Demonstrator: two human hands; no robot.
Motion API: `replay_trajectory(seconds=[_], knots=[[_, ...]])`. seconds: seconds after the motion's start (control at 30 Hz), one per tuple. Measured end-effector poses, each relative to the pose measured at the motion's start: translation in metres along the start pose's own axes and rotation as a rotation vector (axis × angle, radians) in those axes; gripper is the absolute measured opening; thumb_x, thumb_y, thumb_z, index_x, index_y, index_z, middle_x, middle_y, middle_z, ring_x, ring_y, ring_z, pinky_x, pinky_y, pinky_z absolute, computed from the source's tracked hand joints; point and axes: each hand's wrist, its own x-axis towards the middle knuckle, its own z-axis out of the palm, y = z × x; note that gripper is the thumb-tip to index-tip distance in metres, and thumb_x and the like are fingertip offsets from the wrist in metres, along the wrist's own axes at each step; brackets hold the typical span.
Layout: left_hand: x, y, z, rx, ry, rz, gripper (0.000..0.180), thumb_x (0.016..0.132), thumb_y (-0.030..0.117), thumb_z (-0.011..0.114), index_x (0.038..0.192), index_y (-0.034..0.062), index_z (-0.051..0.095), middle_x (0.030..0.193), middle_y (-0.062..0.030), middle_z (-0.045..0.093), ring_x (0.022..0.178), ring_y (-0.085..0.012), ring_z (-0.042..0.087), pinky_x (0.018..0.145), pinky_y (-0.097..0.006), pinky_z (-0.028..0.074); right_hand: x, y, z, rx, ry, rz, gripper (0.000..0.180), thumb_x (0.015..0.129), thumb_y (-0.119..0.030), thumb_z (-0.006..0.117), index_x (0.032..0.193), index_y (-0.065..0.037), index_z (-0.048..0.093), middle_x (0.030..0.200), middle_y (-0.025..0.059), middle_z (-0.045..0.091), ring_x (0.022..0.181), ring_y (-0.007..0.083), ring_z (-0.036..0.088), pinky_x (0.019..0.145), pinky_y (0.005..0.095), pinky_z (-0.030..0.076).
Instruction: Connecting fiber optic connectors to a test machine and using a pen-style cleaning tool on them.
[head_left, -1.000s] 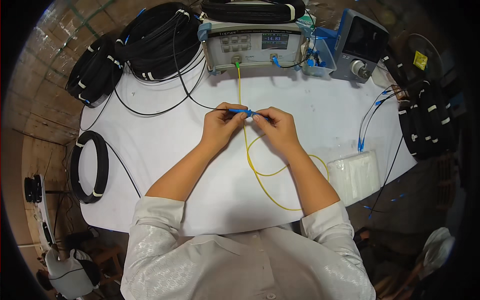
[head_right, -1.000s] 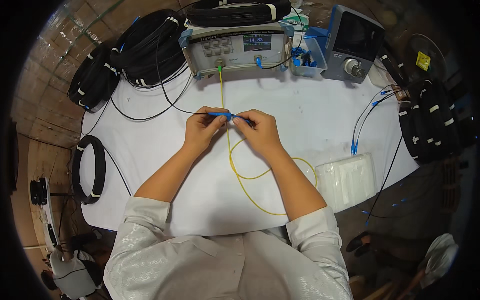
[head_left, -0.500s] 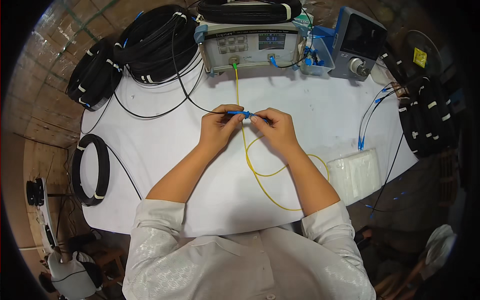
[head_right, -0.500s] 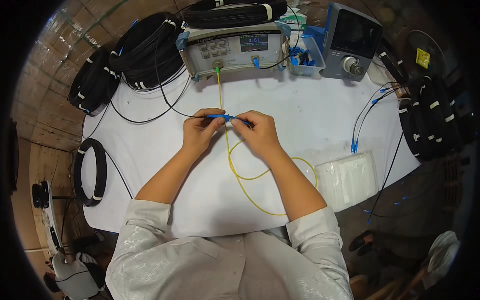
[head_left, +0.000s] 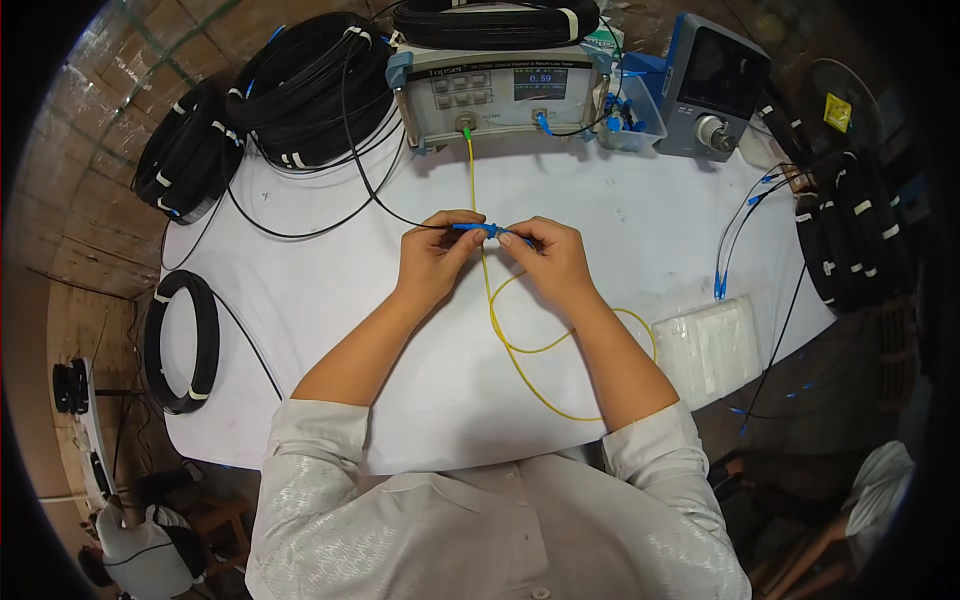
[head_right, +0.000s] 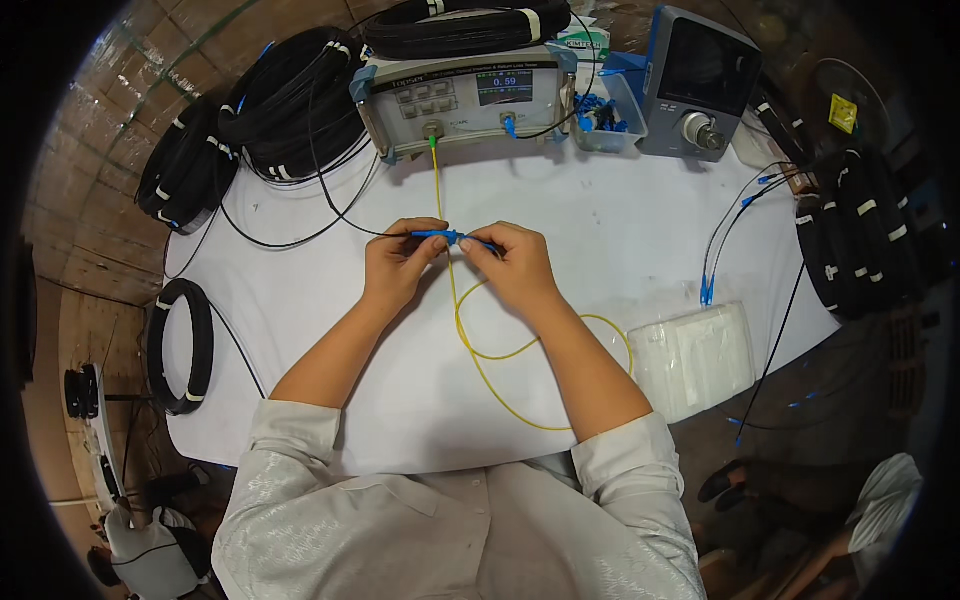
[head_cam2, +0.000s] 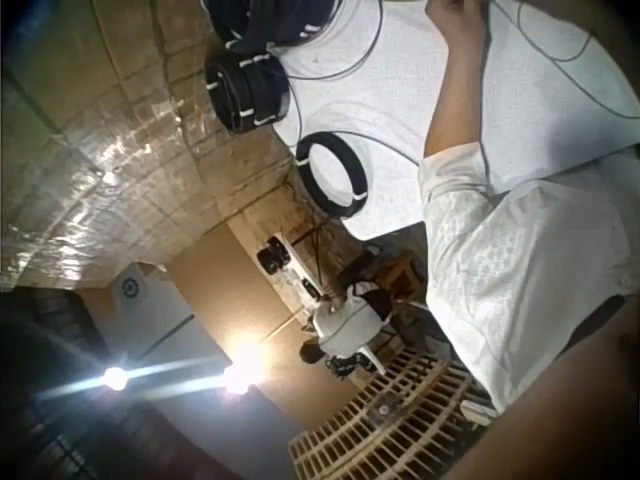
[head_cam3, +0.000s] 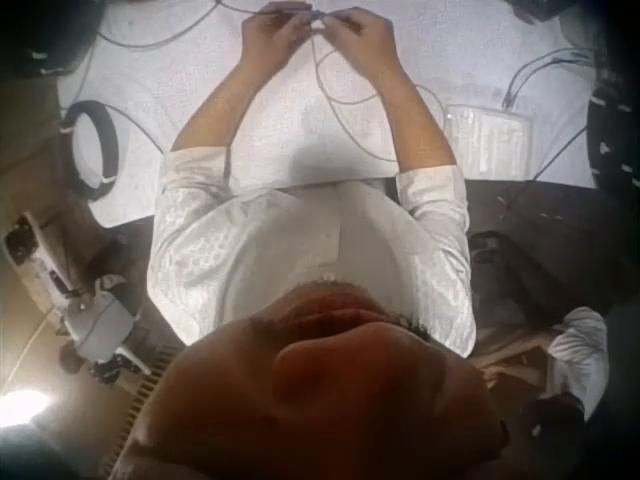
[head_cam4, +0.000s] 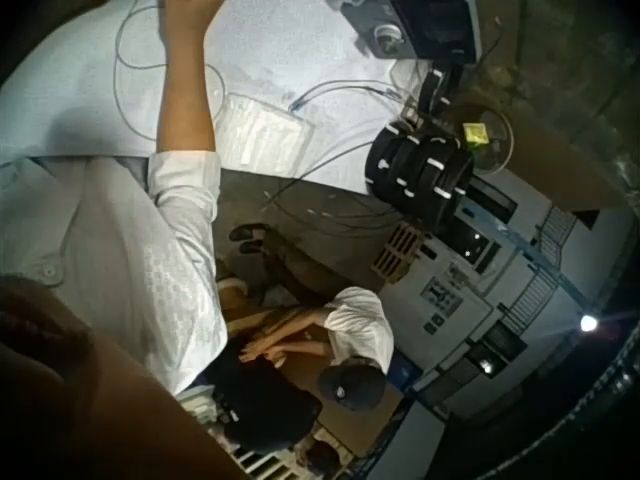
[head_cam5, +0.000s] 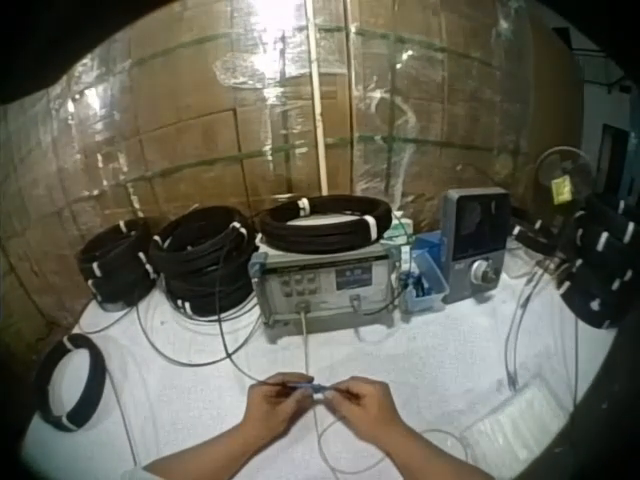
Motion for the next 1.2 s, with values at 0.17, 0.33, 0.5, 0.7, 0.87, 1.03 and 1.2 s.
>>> replay_trajectory(seconds=[0.17,0.33,0.5,0.7,0.87,1.03,1.2], knots=[[0.002,0.001,-0.006,-0.278,-0.067,-0.170,0.016,0.094,0.007,0.066,0.105,-0.0036,0.063,0.103,-0.0126,0.070,0.086,-0.0159,0.068,0.076,-0.027,0.057,0.001,-0.004,-0.005,0.052,-0.077,0.015,0.020,0.088,-0.018,0.072,0.096,0.001,0.073,0.077,0.0041,0.063,0.068,0.0106,0.052,0.062,0.0260,0.041],[0.005,0.002,-0.008,-0.359,-0.106,-0.221,0.014,0.095,0.009,0.065,0.102,-0.0024,0.062,0.101,-0.0142,0.069,0.086,-0.0189,0.069,0.073,-0.031,0.060,0.001,-0.006,-0.011,0.083,-0.150,0.028,0.021,0.090,-0.018,0.071,0.099,0.001,0.072,0.077,0.0026,0.061,0.070,0.0108,0.051,0.064,0.0260,0.041],[0.005,-0.002,-0.010,-0.439,-0.124,-0.264,0.016,0.094,0.012,0.067,0.100,-0.0014,0.062,0.098,-0.0136,0.070,0.085,-0.0190,0.069,0.071,-0.031,0.060,0.002,-0.002,-0.010,0.147,-0.183,0.031,0.020,0.091,-0.017,0.069,0.100,0.001,0.072,0.079,0.0029,0.061,0.072,0.0111,0.053,0.066,0.0260,0.042],[0.004,-0.002,-0.012,-0.486,-0.125,-0.293,0.016,0.094,0.013,0.067,0.100,-0.0010,0.062,0.098,-0.0134,0.070,0.085,-0.0186,0.069,0.072,-0.031,0.060,0.002,-0.004,-0.011,0.149,-0.200,0.021,0.020,0.092,-0.017,0.068,0.100,0.001,0.072,0.078,0.0025,0.060,0.072,0.0112,0.053,0.066,0.0261,0.042],[0.006,0.000,-0.008,-0.466,-0.119,-0.290,0.017,0.094,0.013,0.067,0.099,-0.0018,0.061,0.096,-0.0134,0.070,0.084,-0.0182,0.069,0.073,-0.031,0.059,0.001,0.003,-0.006,0.185,-0.168,0.043,0.020,0.090,-0.018,0.070,0.098,0.001,0.072,0.078,0.0027,0.063,0.071,0.0106,0.053,0.065,0.0258,0.043],[-0.002,0.001,0.000,-0.201,-0.093,-0.204,0.023,0.096,0.011,0.064,0.112,-0.0047,0.060,0.098,-0.0106,0.068,0.091,-0.0148,0.066,0.082,-0.028,0.056,0.000,-0.001,-0.003,0.073,-0.140,0.058,0.023,0.086,-0.020,0.075,0.090,0.002,0.069,0.077,0.0059,0.066,0.069,0.0106,0.056,0.062,0.0270,0.045],[-0.005,-0.003,0.000,-0.039,-0.188,-0.078,0.025,0.099,0.013,0.060,0.116,-0.0045,0.064,0.105,-0.0086,0.069,0.093,-0.0128,0.063,0.082,-0.025,0.051,-0.001,-0.007,-0.004,0.034,-0.141,-0.021,0.021,0.085,-0.018,0.076,0.089,0.002,0.069,0.078,0.0075,0.066,0.067,0.0120,0.057,0.062,0.0278,0.046]])
